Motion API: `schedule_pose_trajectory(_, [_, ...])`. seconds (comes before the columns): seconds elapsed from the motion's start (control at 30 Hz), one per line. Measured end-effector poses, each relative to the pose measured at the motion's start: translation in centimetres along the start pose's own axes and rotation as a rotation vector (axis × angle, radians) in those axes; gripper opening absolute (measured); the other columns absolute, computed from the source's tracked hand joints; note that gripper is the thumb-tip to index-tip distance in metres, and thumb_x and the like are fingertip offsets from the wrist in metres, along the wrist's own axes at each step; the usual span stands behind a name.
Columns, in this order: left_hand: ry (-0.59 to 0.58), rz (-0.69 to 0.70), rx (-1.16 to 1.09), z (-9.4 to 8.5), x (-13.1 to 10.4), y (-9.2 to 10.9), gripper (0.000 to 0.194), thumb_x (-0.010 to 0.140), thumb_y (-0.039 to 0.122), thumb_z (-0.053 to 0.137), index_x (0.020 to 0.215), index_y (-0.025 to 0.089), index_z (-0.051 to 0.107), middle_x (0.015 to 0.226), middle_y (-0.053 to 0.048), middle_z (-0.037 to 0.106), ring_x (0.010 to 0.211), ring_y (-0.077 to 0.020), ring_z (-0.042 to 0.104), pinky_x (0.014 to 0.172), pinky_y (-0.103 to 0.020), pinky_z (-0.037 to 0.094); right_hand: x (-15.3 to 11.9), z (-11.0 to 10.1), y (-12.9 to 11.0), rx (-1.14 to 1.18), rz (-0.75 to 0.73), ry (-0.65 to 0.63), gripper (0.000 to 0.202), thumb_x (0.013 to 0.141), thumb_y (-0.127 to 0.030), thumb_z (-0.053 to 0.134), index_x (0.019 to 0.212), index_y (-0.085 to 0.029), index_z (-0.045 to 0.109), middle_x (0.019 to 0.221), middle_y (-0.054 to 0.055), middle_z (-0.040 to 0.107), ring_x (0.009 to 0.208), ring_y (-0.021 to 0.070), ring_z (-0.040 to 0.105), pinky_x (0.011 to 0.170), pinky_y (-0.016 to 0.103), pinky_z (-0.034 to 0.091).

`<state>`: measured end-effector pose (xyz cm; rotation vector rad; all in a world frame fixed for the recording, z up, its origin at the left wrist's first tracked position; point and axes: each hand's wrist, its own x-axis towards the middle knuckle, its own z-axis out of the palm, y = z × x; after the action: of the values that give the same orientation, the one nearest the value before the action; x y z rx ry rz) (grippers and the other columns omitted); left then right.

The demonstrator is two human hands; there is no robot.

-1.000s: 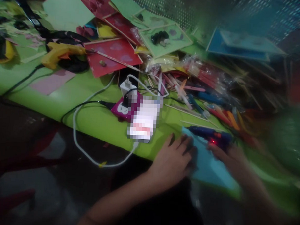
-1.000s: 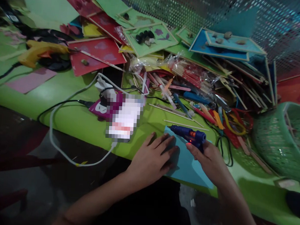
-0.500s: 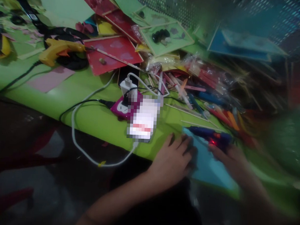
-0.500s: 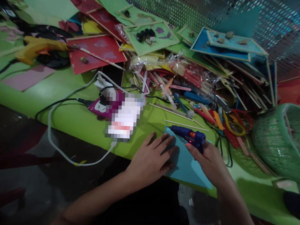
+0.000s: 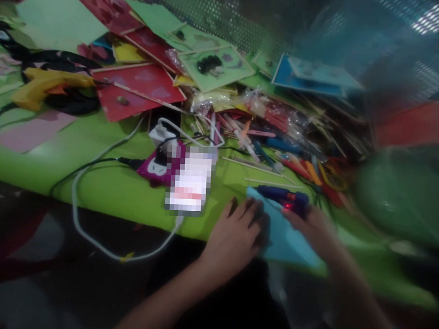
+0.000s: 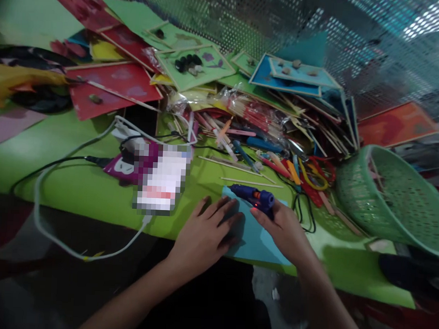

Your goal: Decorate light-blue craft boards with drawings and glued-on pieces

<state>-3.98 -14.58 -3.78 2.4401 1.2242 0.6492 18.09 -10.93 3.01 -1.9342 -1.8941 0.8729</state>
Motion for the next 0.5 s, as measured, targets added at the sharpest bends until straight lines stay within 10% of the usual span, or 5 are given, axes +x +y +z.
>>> schedule_pose_trajectory(0.5, [0.076, 0.020, -0.523, -1.7, 3.0, 2.0, 0.042, 0.101, 0.036, 0.055, 0.140, 0.021, 0.061, 0.145, -0.011, 0.065, 0.139, -0.0277, 0.056, 0.116, -0.051, 0.046, -3.2, -0.7, 2.8, 0.675, -0.045, 0.199, 0.058, 0.086, -0.072, 0.063, 0.105, -0.020, 0.078, 0.094, 0.010, 0.075, 0.074, 0.0192, 0.063, 0.062, 0.029, 0.048])
